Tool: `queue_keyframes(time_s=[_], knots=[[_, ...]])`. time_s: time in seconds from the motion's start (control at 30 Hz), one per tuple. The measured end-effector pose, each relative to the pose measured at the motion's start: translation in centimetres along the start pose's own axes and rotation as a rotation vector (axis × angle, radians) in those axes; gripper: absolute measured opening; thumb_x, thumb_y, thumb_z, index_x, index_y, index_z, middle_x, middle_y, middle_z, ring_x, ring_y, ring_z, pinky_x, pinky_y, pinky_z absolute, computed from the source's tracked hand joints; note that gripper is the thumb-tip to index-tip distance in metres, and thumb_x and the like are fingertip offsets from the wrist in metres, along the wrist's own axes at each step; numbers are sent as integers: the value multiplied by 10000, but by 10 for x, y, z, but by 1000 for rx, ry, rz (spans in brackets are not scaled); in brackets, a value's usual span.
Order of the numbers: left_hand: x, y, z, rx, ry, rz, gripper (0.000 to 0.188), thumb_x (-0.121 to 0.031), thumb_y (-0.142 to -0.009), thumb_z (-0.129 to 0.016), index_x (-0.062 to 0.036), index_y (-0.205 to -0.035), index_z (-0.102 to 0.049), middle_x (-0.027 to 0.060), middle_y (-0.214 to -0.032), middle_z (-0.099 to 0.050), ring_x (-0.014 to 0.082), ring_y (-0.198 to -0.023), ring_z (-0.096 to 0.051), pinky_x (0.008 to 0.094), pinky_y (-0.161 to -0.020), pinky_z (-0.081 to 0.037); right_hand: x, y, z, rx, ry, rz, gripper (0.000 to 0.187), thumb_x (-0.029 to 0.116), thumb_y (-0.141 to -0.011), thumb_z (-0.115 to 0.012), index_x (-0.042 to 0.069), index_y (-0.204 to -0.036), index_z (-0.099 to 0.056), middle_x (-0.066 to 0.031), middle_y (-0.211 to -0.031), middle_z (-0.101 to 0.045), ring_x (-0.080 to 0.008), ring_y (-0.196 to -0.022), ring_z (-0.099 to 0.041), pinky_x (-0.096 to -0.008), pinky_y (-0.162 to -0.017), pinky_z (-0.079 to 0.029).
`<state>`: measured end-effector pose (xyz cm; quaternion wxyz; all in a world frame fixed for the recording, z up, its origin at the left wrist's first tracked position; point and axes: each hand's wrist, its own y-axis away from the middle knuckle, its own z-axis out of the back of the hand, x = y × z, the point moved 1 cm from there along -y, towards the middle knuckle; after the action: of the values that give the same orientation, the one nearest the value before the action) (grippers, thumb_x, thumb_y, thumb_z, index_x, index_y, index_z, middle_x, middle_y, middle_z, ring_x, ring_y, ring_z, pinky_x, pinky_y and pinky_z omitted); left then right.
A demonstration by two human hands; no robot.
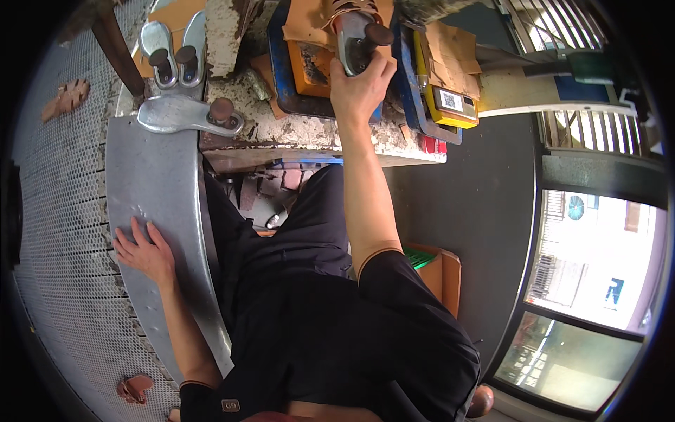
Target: Pressing shoe soles onto shoes using a mechanical press machine.
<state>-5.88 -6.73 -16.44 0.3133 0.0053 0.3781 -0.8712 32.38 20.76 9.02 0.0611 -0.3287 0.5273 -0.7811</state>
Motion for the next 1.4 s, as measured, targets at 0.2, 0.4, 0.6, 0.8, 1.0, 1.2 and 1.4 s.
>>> queue_keyframes(time_s=[0.2, 0.4, 0.6, 0.8, 1.0, 1.2, 1.4], knots=[[-4, -2, 18, -11, -1, -2, 503, -392, -1112, -591, -116, -1531, -629, 306, -1664, -427, 564, -1548, -352, 705, -1276, -239, 2, -10, 6, -34, 77, 74, 688, 254, -787, -911, -30, -1319, -581, -250, -1252, -584, -474, -1090, -669, -533, -917, -578], [-8, -2, 33, -43, 25, -24, 500, -379, -1102, -601, -94, -1512, -636, 318, -1648, -436, 565, -1546, -353, 705, -1272, -244, 1, -19, 19, 3, 71, 9, 683, 327, -807, -894, 4, -1343, -620, -228, -1303, -598, -439, -1125, -673, -520, -936, -577], [-19, -4, 46, -21, 16, -13, 518, -383, -1094, -604, -80, -1513, -630, 327, -1654, -421, 578, -1547, -335, 725, -1273, -222, 3, -23, 28, 1, 314, -18, 722, 468, -821, -881, 40, -1367, -682, -202, -1262, -736, -386, -1224, -672, -576, -1151, -444], [-29, -5, 50, -13, -4, -26, 536, -378, -1093, -600, -68, -1530, -609, 336, -1662, -402, 575, -1555, -315, 726, -1280, -207, -6, -32, 19, -83, 197, -64, 698, 441, -820, -877, 57, -1368, -678, -181, -1246, -758, -376, -1326, -635, -625, -1255, -339], [-39, -4, 54, -7, -14, -11, 538, -383, -1092, -599, -65, -1526, -603, 332, -1673, -385, 565, -1563, -306, 715, -1288, -197, -9, -40, 24, -134, 97, -112, 689, 384, -796, -895, 82, -1368, -658, -155, -1249, -734, -386, -1356, -601, -637, -1261, -325], [-47, 4, 67, -3, -52, 9, 537, -396, -1095, -592, -86, -1534, -597, 336, -1663, -391, 563, -1553, -322, 723, -1281, -210, -9, -44, 39, -127, 99, -130, 692, 383, -792, -912, 102, -1374, -665, -120, -1263, -726, -346, -1318, -616, -597, -1236, -360], [-55, 6, 63, -2, -84, 7, 542, -407, -1098, -581, -94, -1541, -587, 340, -1653, -399, 551, -1550, -333, 725, -1274, -222, -14, -50, 50, -134, 12, -134, 711, 344, -767, -938, 125, -1376, -646, -124, -1280, -707, -352, -1322, -601, -613, -1225, -367]])
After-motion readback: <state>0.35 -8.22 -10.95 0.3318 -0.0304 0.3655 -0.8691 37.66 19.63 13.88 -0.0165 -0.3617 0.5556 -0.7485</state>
